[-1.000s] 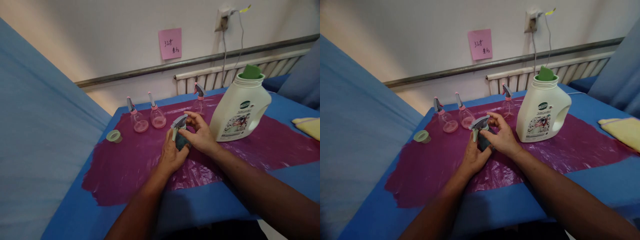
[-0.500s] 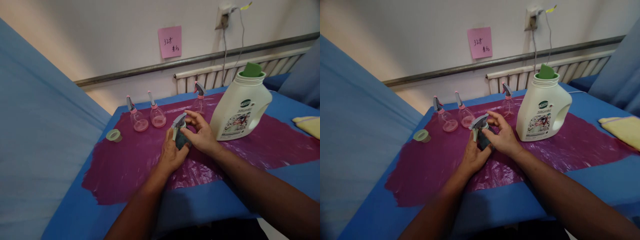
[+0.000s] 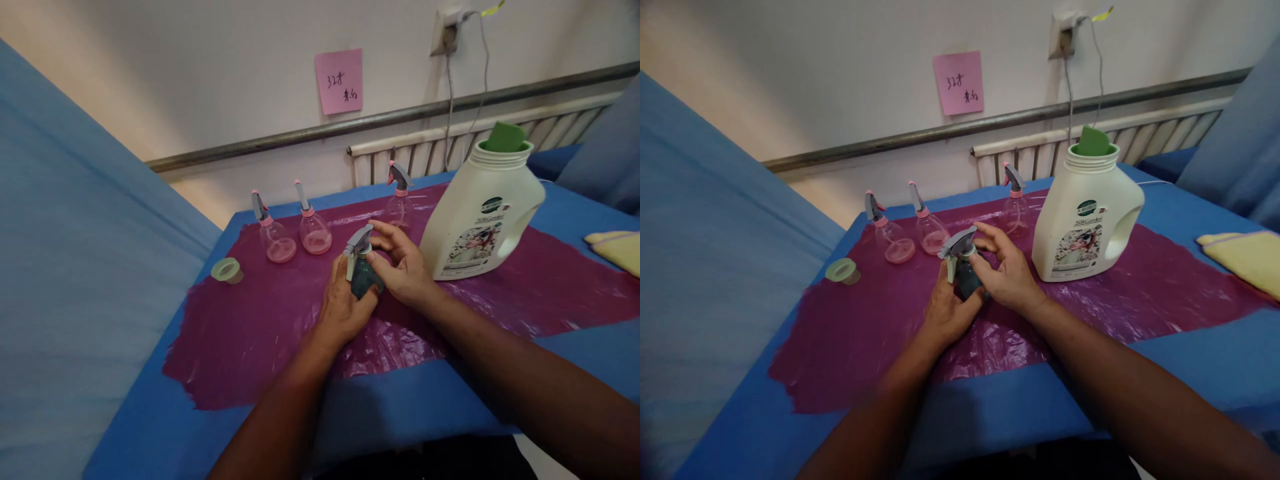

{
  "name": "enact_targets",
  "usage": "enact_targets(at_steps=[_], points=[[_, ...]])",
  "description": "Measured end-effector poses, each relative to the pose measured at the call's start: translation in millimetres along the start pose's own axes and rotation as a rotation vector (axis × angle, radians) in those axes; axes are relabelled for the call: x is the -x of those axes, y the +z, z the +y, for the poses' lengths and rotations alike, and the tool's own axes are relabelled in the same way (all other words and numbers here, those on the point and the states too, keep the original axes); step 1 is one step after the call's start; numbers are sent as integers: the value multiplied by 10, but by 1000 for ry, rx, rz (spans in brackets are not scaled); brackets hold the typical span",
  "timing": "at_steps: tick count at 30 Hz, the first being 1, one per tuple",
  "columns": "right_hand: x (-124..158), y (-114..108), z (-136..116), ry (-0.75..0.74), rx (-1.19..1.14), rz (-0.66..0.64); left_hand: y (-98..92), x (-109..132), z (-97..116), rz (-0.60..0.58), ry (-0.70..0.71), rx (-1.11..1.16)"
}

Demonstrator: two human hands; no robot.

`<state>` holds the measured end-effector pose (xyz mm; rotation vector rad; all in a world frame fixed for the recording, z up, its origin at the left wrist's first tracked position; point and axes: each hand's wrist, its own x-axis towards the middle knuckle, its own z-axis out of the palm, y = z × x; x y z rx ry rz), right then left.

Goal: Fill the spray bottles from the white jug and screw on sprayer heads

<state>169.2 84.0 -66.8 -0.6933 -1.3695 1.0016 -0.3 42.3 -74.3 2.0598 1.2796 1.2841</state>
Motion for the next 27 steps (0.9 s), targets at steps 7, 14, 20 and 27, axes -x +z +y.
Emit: enact_targets(at_steps=[7,14,20,27], points=[[-28,20,3,-63,14,37,-5,-10,25,1,1,6],[-2,11,-22,6,-22,-14,-3,-4,18,1,-1,1],[-50,21,2,-52,30,53,3,1,10,-2,0,22],[1,13,-40,13,-33,-51,-3,13,5,-11,-12,14]])
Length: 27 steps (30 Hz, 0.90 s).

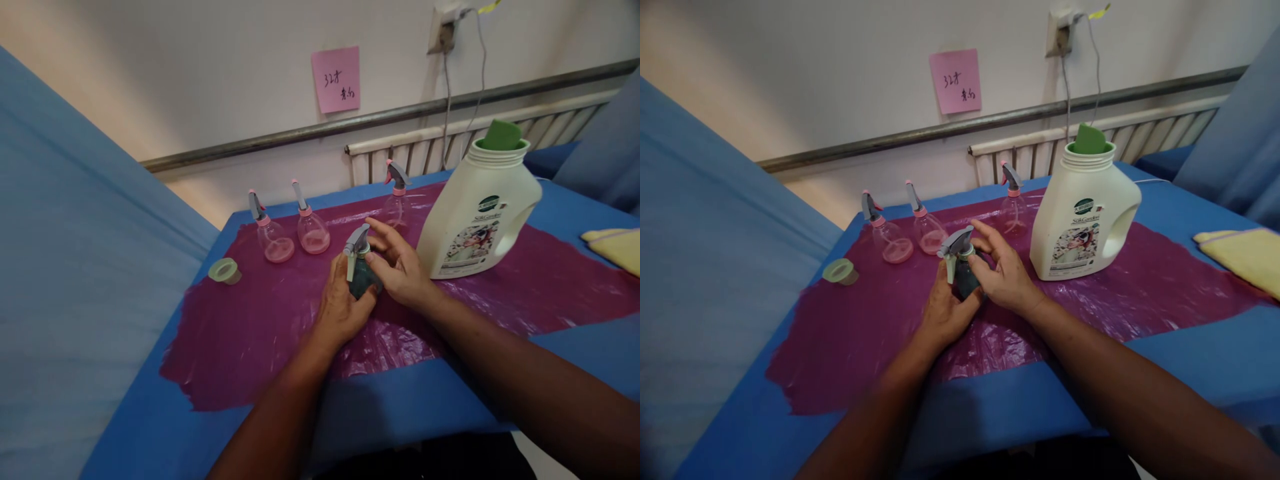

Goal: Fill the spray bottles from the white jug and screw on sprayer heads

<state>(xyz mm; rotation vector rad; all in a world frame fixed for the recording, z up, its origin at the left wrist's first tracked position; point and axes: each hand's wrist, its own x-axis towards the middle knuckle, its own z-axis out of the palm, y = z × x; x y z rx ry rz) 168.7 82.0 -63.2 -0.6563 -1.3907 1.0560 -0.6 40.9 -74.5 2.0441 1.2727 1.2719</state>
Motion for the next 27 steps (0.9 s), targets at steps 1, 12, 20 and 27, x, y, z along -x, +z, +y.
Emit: enact_targets(at_steps=[1,12,20,27], points=[[4,-3,6,7,3,-1,-2,1,3,-1,-10,1],[-11,-12,51,-40,51,29,2,-12,46,7,-21,2],[-12,-30,33,4,24,5,-7,-3,28,2,-10,-4],[-28,-83,17,0,53,-1,-1,-32,39,-18,14,-10]])
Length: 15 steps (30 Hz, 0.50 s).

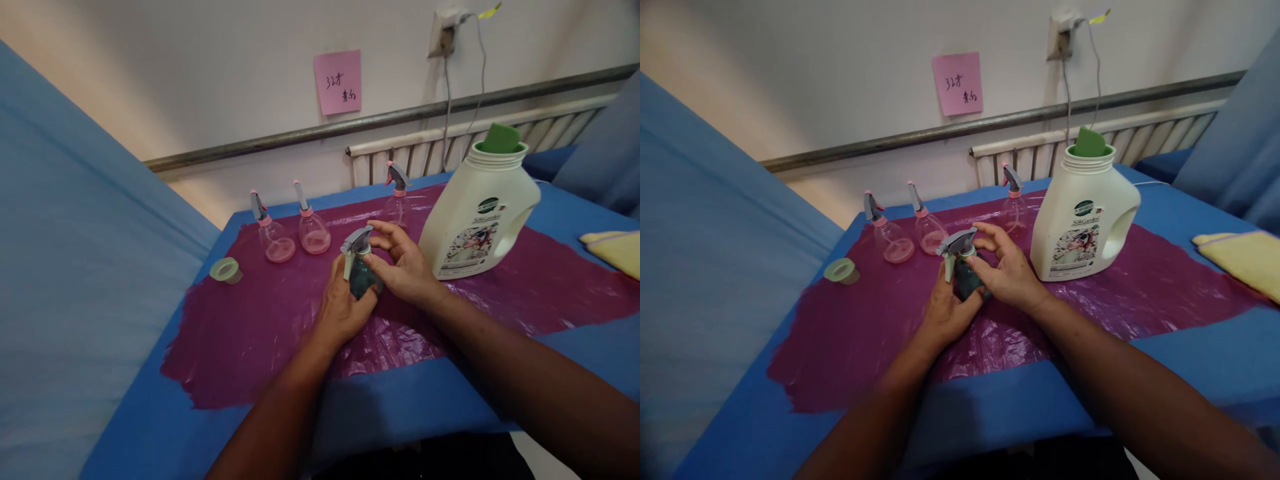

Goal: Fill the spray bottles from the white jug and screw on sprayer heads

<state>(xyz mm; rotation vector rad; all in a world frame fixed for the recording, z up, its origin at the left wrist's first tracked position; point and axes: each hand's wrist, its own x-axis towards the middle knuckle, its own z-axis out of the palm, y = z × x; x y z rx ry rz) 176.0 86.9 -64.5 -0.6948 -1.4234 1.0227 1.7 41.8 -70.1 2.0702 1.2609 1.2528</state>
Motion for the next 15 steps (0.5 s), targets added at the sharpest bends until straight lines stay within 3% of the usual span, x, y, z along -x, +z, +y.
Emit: enact_targets(at_steps=[4,10,15], points=[[-6,-52,8,-7,3,9,9,11,31,-16,1,-36],[-72,-152,40,-33,69,162,25,89,-22,-73,-60,-42],[-67,-255,-82,-69,263,138,29,90,-51,-54,-74,-62]])
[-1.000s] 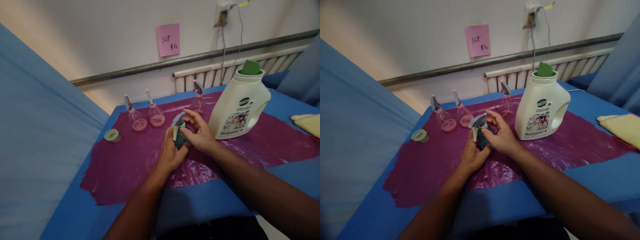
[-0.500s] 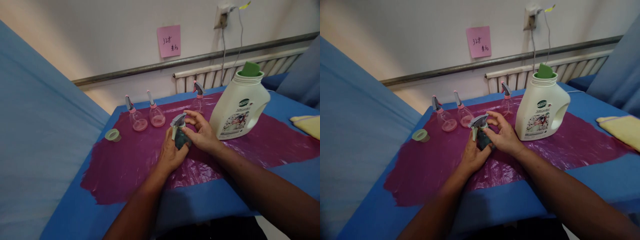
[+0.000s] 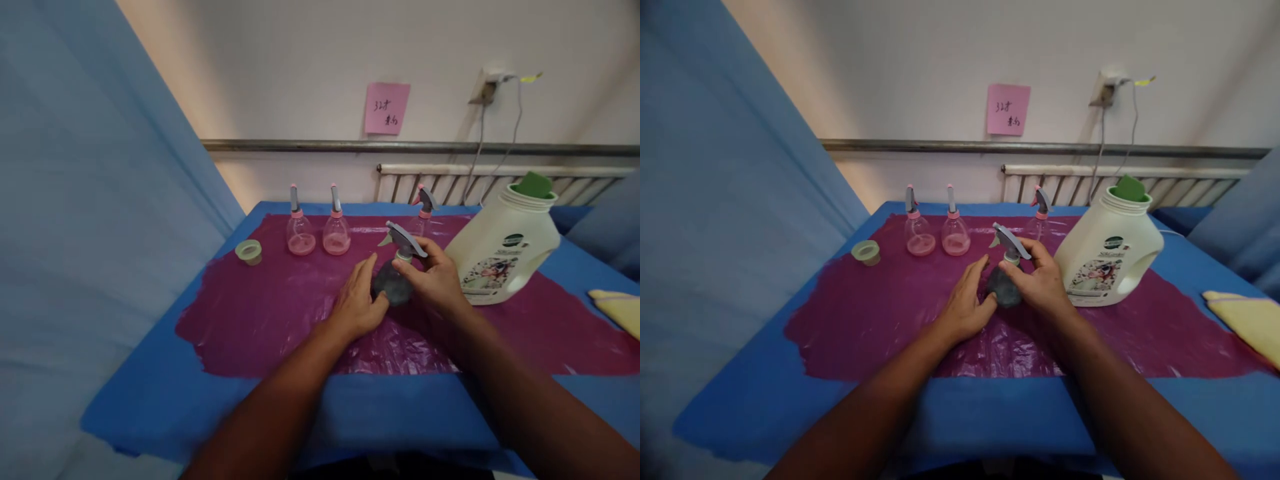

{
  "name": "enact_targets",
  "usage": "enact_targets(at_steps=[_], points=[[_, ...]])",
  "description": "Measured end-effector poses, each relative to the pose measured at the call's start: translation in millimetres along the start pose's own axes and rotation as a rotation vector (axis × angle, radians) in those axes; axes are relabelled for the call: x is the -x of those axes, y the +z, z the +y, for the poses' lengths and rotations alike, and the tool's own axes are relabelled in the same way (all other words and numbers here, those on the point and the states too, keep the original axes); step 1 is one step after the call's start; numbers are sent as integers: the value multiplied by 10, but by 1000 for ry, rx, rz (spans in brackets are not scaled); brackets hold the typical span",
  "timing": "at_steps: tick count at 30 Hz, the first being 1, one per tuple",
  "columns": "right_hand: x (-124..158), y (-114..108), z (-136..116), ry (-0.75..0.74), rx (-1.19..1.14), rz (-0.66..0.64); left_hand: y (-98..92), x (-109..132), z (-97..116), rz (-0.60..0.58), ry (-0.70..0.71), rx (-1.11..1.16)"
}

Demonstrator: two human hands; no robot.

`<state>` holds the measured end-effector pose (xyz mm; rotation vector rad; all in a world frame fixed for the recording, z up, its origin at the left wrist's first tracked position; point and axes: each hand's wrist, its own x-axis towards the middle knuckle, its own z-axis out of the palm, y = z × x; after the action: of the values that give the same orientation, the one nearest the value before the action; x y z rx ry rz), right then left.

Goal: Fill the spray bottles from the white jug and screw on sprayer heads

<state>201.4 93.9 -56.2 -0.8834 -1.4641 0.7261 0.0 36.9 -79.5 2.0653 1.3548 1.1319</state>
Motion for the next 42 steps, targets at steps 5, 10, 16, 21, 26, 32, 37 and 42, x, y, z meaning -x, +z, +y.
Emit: enact_targets(at_steps=[5,10,16,21,26,32,37,42], points=[[-8,-172,-88,-28,163,-174,-17,-13,12,101,-9,-10],[-167,-155,-143,18,244,-179,-3,-13,37,197,-20,10],[-728,159,-93,25,372,-37,10,-14,37,189,-35,-3],[-1134,475,107,23,425,25,1,-22,35,124,-56,-36],[-1273,661,311,56,477,49,-2,-14,67,96,-25,-52],[-1253,686,434,41,514,41,28,2,86,71,5,-80],[-1124,476,291,-63,549,37,39,8,72,64,22,-91],[-1309,84,49,-175,720,248,55,2,63,60,44,-86]])
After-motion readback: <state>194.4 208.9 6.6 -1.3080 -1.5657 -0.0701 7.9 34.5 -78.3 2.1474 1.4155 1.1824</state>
